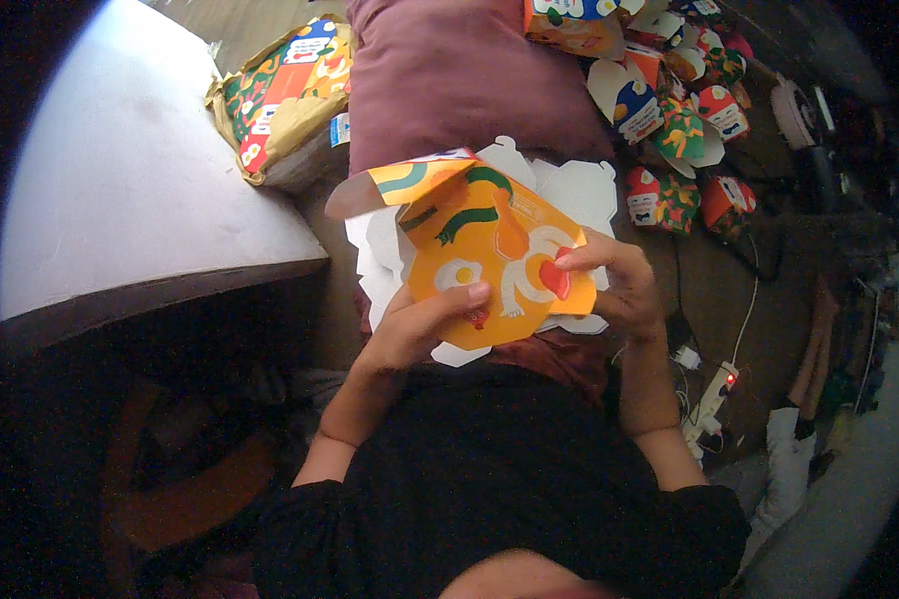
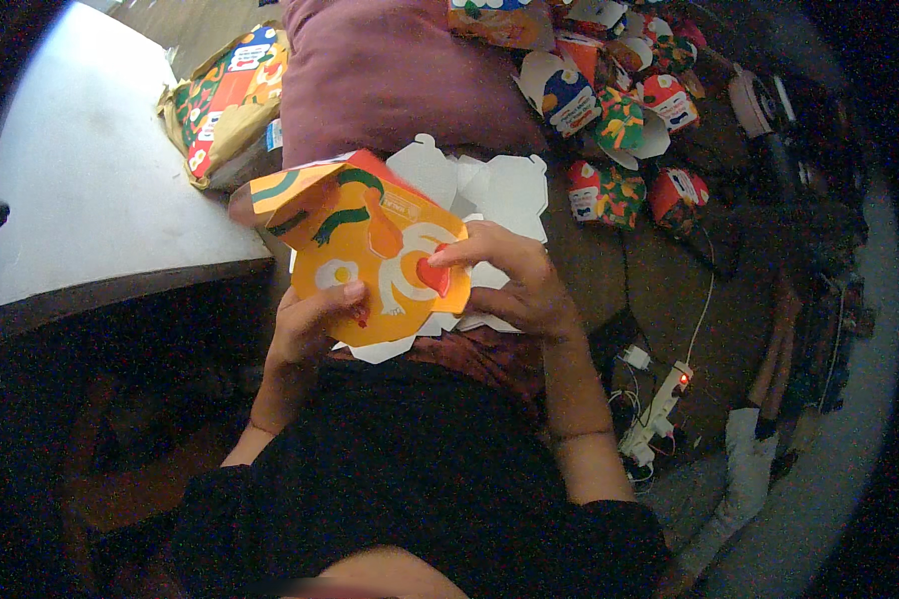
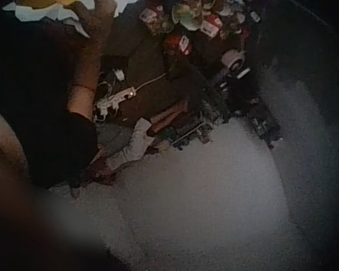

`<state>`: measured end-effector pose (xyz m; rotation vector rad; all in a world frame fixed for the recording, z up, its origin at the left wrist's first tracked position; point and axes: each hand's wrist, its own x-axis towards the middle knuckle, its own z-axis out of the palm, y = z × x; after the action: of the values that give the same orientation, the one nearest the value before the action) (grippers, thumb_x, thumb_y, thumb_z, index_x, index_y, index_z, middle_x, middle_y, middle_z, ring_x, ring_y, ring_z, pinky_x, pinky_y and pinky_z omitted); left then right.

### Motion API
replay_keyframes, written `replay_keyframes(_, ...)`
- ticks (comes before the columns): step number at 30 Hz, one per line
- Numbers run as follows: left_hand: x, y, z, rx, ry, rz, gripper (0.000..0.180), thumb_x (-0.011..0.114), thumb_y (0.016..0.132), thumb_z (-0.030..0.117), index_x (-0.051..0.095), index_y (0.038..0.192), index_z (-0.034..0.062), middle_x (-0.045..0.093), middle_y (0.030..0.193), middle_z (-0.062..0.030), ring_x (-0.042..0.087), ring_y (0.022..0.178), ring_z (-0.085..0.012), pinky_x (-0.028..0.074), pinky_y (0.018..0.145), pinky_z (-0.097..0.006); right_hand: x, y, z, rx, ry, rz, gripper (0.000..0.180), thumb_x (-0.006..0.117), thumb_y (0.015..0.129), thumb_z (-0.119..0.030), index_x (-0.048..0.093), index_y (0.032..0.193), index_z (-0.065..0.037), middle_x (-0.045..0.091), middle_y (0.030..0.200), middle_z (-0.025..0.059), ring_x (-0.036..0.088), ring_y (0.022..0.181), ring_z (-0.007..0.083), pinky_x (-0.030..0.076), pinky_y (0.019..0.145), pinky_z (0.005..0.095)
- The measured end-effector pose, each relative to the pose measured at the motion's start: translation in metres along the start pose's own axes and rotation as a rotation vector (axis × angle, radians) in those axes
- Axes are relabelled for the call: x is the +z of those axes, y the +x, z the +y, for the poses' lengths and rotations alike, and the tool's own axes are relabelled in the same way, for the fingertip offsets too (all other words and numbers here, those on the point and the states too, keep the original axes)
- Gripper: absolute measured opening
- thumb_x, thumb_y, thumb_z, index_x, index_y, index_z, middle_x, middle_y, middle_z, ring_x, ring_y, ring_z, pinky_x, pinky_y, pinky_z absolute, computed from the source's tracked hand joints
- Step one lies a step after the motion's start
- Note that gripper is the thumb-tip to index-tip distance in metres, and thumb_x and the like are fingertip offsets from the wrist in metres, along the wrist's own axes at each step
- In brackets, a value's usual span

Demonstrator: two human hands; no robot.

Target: The person folds and assembles small colorful paper boxes from flat cutouts. They repeatedly fold flaps, tuck tabs, and form the box shape, then place finished boxes aside. The person also handles a stack of white paper cutouts, separating and folding them.

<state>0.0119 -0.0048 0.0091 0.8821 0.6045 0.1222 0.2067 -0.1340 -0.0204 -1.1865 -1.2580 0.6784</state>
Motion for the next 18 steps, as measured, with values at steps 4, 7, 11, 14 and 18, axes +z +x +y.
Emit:
replay_keyframes(4, -0.004, 0.009, -0.012, 0.026, -0.061, 0.012, 0.034, 0.065, 0.083, 0.023, 0.053, 0.108, 0.0035, 0.059, 0.091, -0.0037, 0.056, 0.080, -0.0116, 0.046, 0.073, -0.023, -0.008, 0.005, 0.001, 0.018, -0.077, -0.030, 0.022, 0.075, 0.070, -0.009, 0.062, 0.087, -0.003, 0.063, 0.083, 0.0057, 0.060, 0.079, 0.0174, 0.047, 0.073, 0.0293)
replay_keyframes(7, -0.004, 0.018, -0.018, 0.051, 0.002, 0.044, 0.033, 0.063, 0.085, 0.022, 0.053, 0.109, 0.0022, 0.059, 0.092, -0.0039, 0.057, 0.079, -0.0115, 0.047, 0.074, -0.024, -0.004, 0.005, -0.003, 0.199, -0.057, 0.034, 0.016, 0.073, 0.072, -0.009, 0.061, 0.080, -0.003, 0.060, 0.077, 0.0040, 0.056, 0.073, 0.0127, 0.045, 0.069, 0.0265)
replay_keyframes(11, 0.006, 0.018, -0.025, 0.124, 0.084, 0.045, 0.032, 0.060, 0.088, 0.022, 0.053, 0.111, 0.0008, 0.060, 0.097, -0.0054, 0.058, 0.084, -0.0119, 0.047, 0.077, -0.025, 0.011, 0.004, -0.001, 0.343, -0.099, 0.184, 0.012, 0.068, 0.074, -0.006, 0.057, 0.072, -0.004, 0.056, 0.072, 0.0008, 0.050, 0.069, 0.0076, 0.040, 0.067, 0.0238)
replay_keyframes(14, 0.012, 0.014, -0.025, 0.157, 0.093, 0.046, 0.033, 0.060, 0.088, 0.022, 0.053, 0.112, 0.0002, 0.061, 0.100, -0.0065, 0.058, 0.088, -0.0124, 0.047, 0.078, -0.026, 0.018, 0.004, 0.002, 0.321, -0.151, 0.261, 0.012, 0.070, 0.072, -0.004, 0.058, 0.069, -0.003, 0.056, 0.069, 0.0025, 0.051, 0.065, 0.0092, 0.042, 0.062, 0.0244)
replay_keyframes(18, 0.010, 0.012, -0.017, 0.130, 0.045, 0.076, 0.037, 0.063, 0.086, 0.022, 0.053, 0.113, -0.0005, 0.061, 0.102, -0.0072, 0.059, 0.090, -0.0135, 0.048, 0.078, -0.027, 0.016, 0.003, 0.001, 0.300, -0.139, 0.239, 0.015, 0.075, 0.069, -0.006, 0.061, 0.070, -0.002, 0.054, 0.065, 0.0016, 0.052, 0.062, 0.0103, 0.044, 0.061, 0.0248)
